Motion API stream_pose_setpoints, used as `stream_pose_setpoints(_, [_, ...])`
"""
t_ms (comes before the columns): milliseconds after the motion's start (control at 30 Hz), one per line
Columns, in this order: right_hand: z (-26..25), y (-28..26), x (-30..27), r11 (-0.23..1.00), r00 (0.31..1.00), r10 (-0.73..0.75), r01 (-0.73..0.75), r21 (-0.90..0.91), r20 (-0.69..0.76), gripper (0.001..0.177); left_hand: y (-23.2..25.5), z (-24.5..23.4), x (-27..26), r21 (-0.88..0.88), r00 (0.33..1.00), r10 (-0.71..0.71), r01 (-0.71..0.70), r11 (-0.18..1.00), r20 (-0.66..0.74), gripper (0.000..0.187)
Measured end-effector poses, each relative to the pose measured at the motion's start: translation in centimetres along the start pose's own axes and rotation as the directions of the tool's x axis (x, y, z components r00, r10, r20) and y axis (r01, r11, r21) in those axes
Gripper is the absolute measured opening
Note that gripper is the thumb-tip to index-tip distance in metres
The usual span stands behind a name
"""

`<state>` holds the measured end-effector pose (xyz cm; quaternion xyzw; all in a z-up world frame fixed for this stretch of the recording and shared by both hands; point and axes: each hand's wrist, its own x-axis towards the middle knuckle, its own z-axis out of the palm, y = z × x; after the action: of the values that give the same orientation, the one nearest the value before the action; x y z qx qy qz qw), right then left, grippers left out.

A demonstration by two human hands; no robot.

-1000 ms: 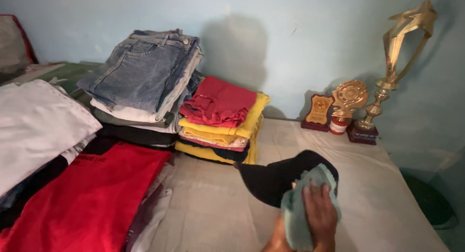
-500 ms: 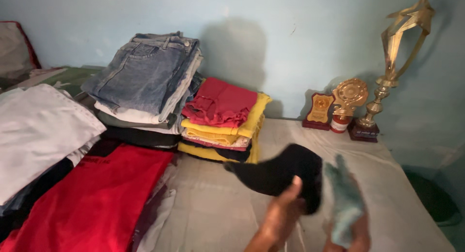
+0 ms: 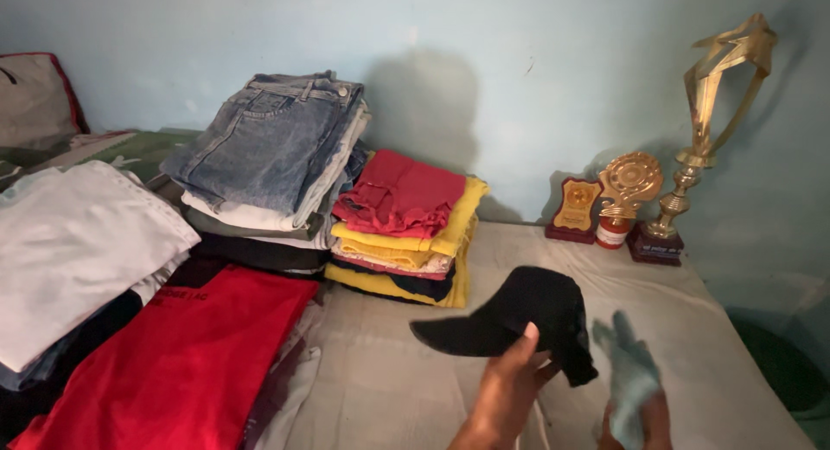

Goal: The person cleans a black cap by wiping its surface with a cloth.

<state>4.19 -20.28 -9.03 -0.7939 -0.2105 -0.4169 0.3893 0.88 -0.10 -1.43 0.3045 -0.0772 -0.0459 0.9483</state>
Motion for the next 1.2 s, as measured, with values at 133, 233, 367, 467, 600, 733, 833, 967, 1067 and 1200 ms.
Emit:
stream_pose_setpoints(133, [1.7,-3.3,0.9,0.99,0.992,-0.129,0.128,0.067,0.011,0.05,-2.3,1.2,-0.3,0.015,0.995,-0.082,0.082,0.996,-0.054,0.066])
stream_pose_setpoints(233, [2.5,-4.7,1.1,0.978,0.98,-0.194,0.19,0.086,0.036,0.05,-3.2,1.3,-0.1,-0.03,0.979,-0.103,0.099,0.995,-0.178,0.062])
stream_pose_setpoints(367, [2.6,-2.7,0.4,0.981,0.982,-0.186,0.184,0.058,0.044,0.05,-2.2,-0.3,0.8,-0.136,0.989,-0.056,0.037,0.99,-0.137,0.064])
stream_pose_setpoints(467, [2.1,-0.3,-0.5,0.993,0.992,-0.12,0.119,0.018,0.046,0.049,-1.6,-0.7,1.3,-0.08,0.99,0.07,-0.08,0.994,-0.123,0.059])
stream_pose_setpoints(600, [0.7,0.8,0.3,1.0,1.0,-0.016,0.016,0.013,-0.01,0.049,-0.5,0.3,0.4,0.169,0.98,0.15,-0.127,0.977,-0.127,0.055])
stream_pose_setpoints(733, [2.2,-2.6,1.2,0.991,0.994,-0.111,0.112,0.079,-0.017,0.049,-2.4,1.8,-0.7,0.111,0.988,-0.021,0.038,0.993,-0.152,0.05])
stream_pose_setpoints(833, [3.6,-4.3,1.6,0.979,0.983,-0.182,0.18,0.098,0.015,0.049,-3.2,1.1,0.2,0.002,0.975,-0.106,0.109,0.994,-0.193,0.045])
stream_pose_setpoints(967, [3.8,-3.2,1.0,0.977,0.979,-0.2,0.197,0.082,0.028,0.049,-2.3,-0.4,0.9,-0.004,0.967,-0.086,0.088,0.996,-0.241,0.041])
stream_pose_setpoints(1067, [3.7,-1.0,-0.5,0.985,0.985,-0.166,0.164,0.05,0.041,0.049,-1.2,-1.6,1.5,0.06,0.978,-0.032,0.045,0.997,-0.205,0.042])
stream_pose_setpoints(1200, [2.3,1.6,0.0,1.0,0.999,-0.031,0.031,0.002,0.011,0.048,-1.3,-2.6,2.1,0.054,0.978,-0.033,0.045,0.997,-0.206,0.03])
